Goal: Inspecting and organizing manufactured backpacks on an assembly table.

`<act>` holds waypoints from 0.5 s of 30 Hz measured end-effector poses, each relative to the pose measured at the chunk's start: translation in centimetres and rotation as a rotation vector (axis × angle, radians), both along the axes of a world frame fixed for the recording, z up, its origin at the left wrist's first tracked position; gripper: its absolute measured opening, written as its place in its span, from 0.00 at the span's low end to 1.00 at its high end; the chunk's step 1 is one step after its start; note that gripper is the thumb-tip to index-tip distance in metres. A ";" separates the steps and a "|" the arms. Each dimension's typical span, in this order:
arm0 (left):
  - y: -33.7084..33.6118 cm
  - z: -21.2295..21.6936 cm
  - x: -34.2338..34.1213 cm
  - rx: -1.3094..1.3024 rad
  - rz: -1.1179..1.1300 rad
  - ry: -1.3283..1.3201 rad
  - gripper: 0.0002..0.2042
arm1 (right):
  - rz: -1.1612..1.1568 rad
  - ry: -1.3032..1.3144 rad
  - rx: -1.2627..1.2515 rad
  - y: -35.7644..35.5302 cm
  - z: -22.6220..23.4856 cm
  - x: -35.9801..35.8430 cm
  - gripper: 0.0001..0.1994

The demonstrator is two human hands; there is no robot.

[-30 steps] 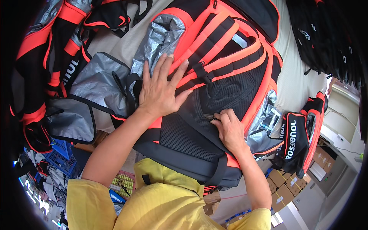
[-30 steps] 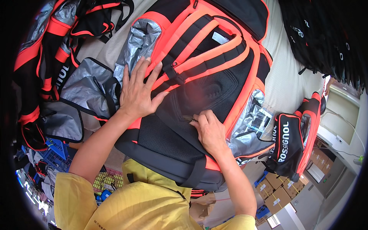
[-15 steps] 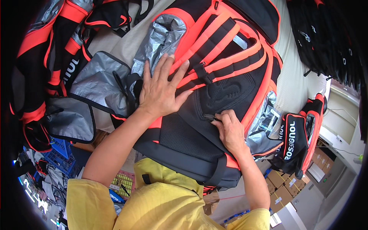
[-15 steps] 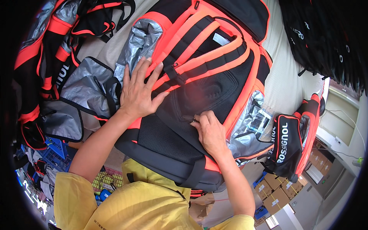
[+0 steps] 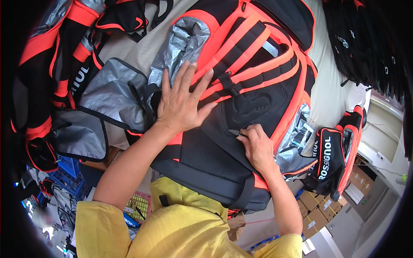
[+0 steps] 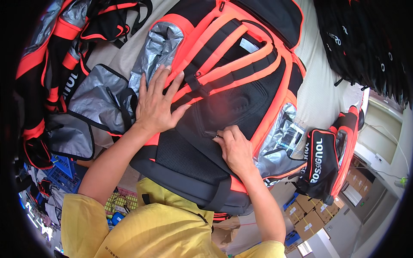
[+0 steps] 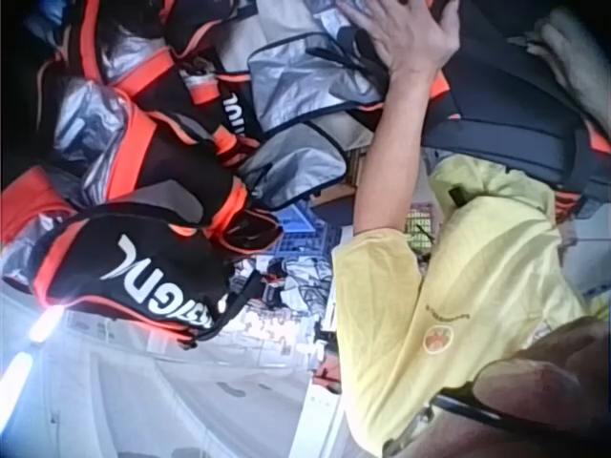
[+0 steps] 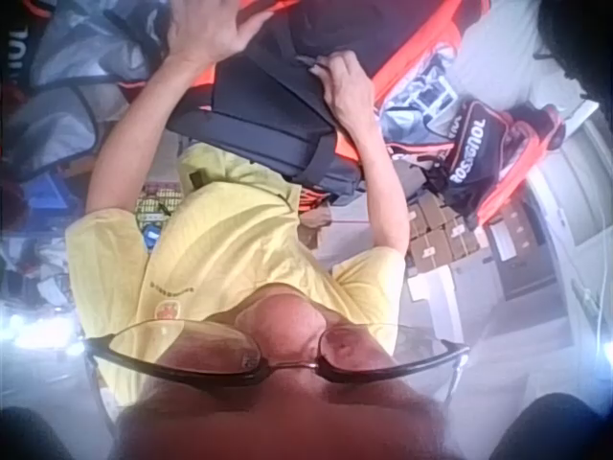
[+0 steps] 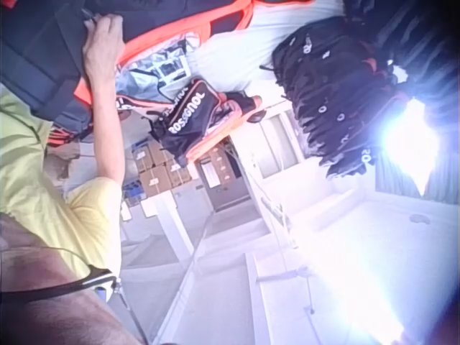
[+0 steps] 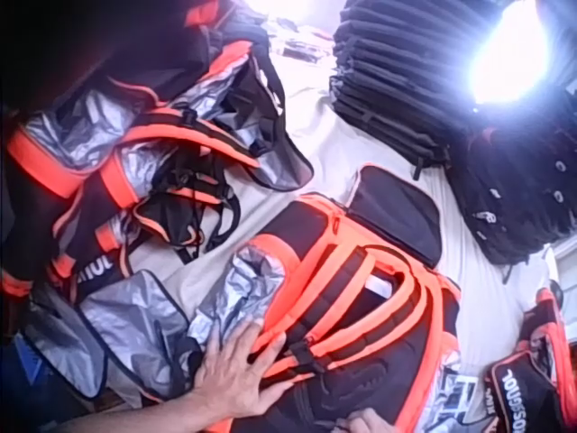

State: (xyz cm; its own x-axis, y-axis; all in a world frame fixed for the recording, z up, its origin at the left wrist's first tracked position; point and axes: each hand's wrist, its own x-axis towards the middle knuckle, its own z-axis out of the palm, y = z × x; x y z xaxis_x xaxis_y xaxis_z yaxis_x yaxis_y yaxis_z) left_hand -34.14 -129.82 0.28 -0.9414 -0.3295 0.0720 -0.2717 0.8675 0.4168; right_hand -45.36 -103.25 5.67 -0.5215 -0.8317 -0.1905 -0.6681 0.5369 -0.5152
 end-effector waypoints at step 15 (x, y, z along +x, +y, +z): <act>-0.2 -0.1 0.0 -0.013 0.002 0.008 0.45 | -0.024 0.015 0.044 0.5 1.1 0.6 0.11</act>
State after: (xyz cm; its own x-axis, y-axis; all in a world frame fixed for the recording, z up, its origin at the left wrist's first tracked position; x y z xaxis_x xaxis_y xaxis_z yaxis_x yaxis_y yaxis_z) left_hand -34.14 -130.02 0.19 -0.9400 -0.3307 0.0838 -0.2706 0.8723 0.4074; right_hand -44.78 -102.79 6.79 -0.5446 -0.8096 -0.2191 -0.6619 0.5753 -0.4806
